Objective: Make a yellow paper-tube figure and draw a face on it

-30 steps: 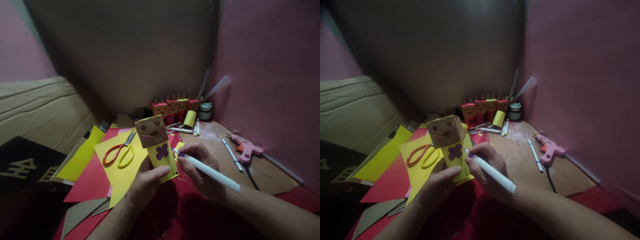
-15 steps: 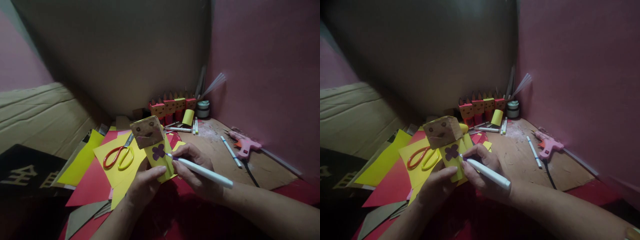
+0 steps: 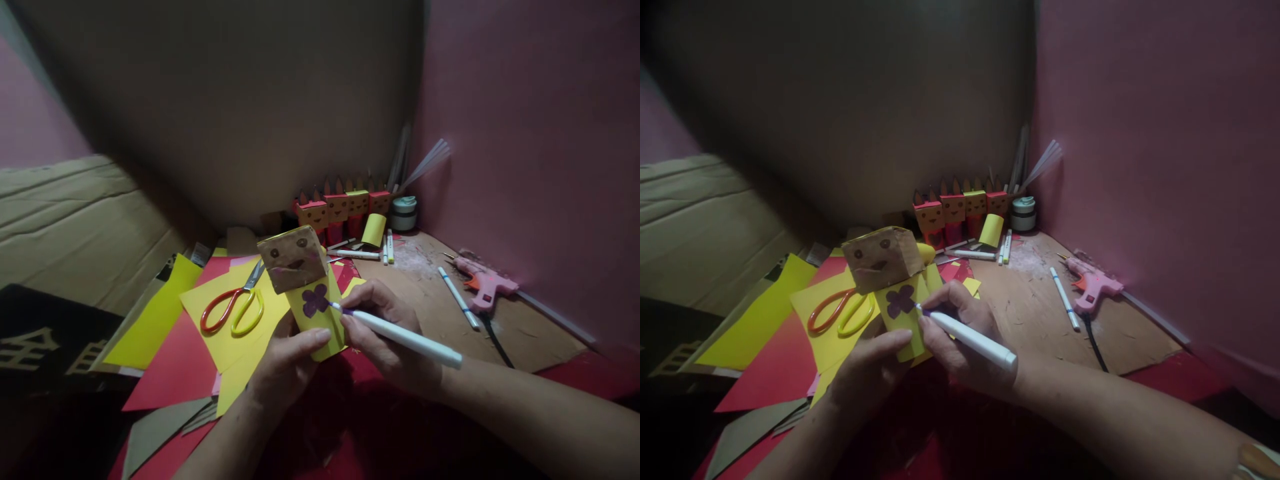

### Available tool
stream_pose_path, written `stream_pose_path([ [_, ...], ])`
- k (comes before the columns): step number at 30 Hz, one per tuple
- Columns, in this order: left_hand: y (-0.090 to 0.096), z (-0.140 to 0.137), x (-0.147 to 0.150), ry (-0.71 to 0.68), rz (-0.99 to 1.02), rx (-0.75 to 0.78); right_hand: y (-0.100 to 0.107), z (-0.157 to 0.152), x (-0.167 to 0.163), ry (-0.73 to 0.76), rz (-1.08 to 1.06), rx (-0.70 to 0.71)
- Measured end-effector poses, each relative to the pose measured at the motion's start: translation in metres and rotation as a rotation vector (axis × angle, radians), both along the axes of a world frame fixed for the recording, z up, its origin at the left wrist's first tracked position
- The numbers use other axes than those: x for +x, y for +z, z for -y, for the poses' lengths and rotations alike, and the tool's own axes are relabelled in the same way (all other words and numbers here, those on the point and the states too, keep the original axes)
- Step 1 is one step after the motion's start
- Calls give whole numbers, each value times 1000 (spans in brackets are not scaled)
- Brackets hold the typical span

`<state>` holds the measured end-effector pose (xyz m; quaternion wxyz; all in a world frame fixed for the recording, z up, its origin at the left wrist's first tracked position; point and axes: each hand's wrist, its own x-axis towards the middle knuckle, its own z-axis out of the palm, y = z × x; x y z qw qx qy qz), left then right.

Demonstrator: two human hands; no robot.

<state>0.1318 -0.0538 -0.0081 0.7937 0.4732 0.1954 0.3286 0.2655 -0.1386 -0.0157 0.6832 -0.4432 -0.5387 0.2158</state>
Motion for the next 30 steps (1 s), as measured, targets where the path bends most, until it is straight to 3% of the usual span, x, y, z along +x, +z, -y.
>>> stream_pose_path([
  [30, 0, 1, 3, 13, 13, -62, 1, 0, 4, -37, 64, -34],
])
